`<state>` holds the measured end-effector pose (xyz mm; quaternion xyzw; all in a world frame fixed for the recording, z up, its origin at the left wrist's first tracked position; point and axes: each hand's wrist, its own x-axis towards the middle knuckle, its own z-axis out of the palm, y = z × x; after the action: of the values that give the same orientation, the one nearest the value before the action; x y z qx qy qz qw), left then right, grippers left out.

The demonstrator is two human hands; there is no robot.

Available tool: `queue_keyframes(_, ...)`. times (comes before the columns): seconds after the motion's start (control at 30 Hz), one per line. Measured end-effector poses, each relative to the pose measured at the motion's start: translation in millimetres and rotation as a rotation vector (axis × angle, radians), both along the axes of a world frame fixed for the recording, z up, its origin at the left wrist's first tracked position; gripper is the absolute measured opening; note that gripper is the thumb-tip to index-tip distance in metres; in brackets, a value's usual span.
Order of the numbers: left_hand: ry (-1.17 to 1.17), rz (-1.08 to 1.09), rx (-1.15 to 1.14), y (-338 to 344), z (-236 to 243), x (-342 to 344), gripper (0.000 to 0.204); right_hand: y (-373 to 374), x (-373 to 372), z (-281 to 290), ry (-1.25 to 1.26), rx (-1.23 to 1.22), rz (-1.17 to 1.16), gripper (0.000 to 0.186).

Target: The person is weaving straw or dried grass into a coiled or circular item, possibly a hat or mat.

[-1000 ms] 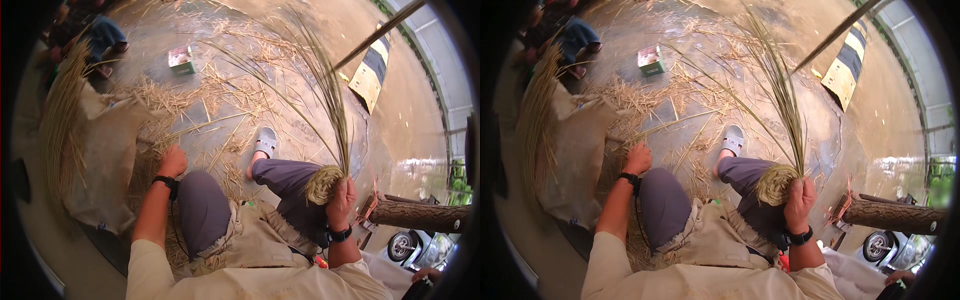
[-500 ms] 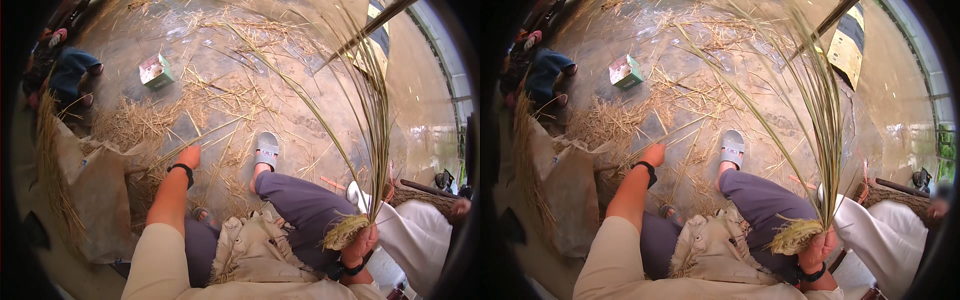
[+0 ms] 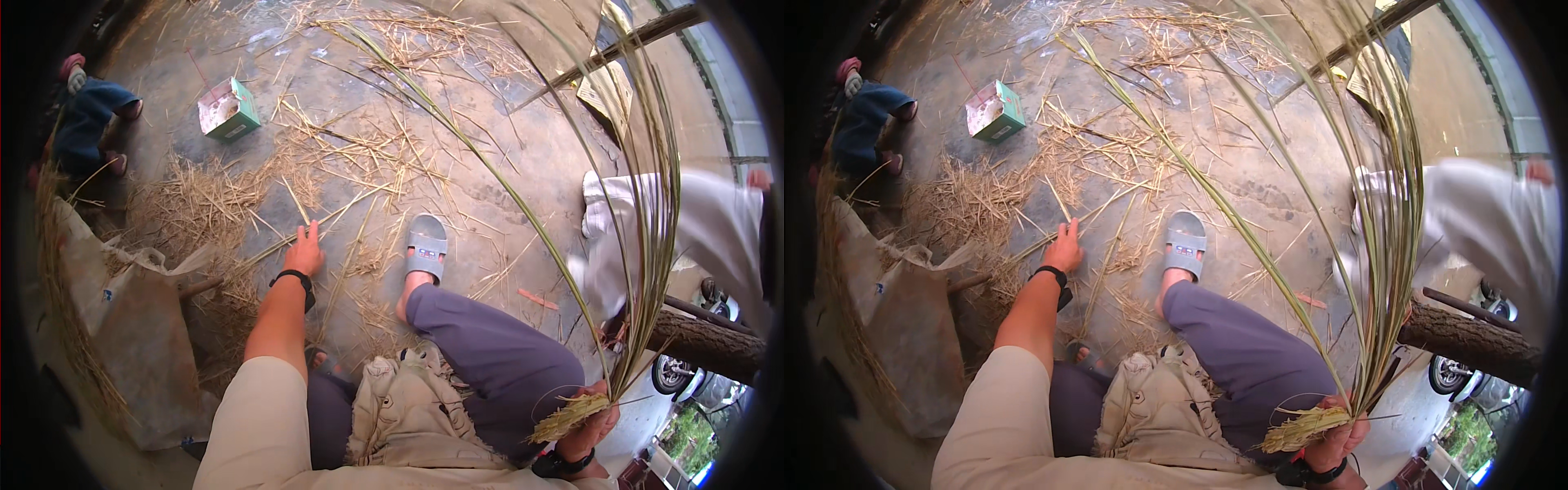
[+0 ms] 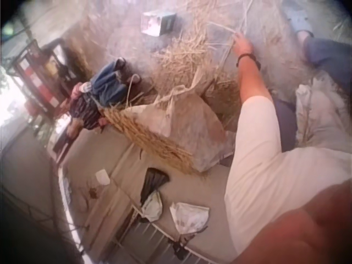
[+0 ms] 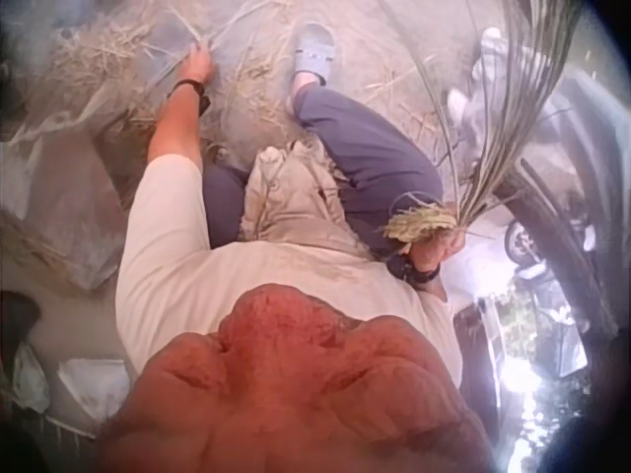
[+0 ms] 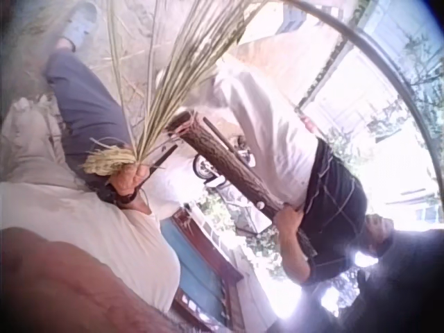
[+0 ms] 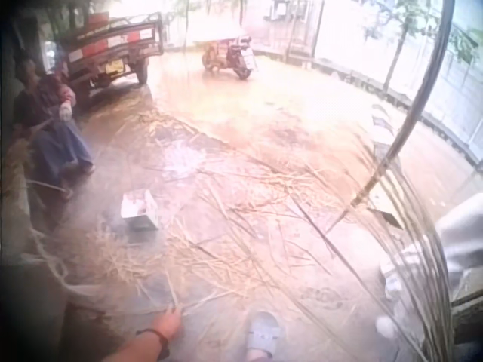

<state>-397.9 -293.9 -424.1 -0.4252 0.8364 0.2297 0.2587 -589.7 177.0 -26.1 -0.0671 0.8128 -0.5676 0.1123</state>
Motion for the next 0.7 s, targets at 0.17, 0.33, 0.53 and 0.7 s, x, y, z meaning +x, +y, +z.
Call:
queue_keyframes(0.17,-0.081,-0.012,0.052,16.7,14.2,-13.3,0.074,5.1,2.2,-2.3,0.027,-0.015,-0.045,0.04)
queue_keyframes(0.33,-0.132,-0.183,0.054,42.7,11.6,-20.4,0.064,6.1,-0.6,5.9,-0.059,0.016,0.01,0.05)
queue_keyframes(0.53,-0.144,-0.192,-0.003,46.2,-26.9,-3.3,0.03,6.8,-1.4,7.8,-0.084,0.013,0.025,0.05)
queue_keyframes(0.7,-0.227,-0.128,0.031,34.3,-16.5,-2.9,0.029,4.7,4.1,6.2,-0.032,0.023,-0.004,0.049)
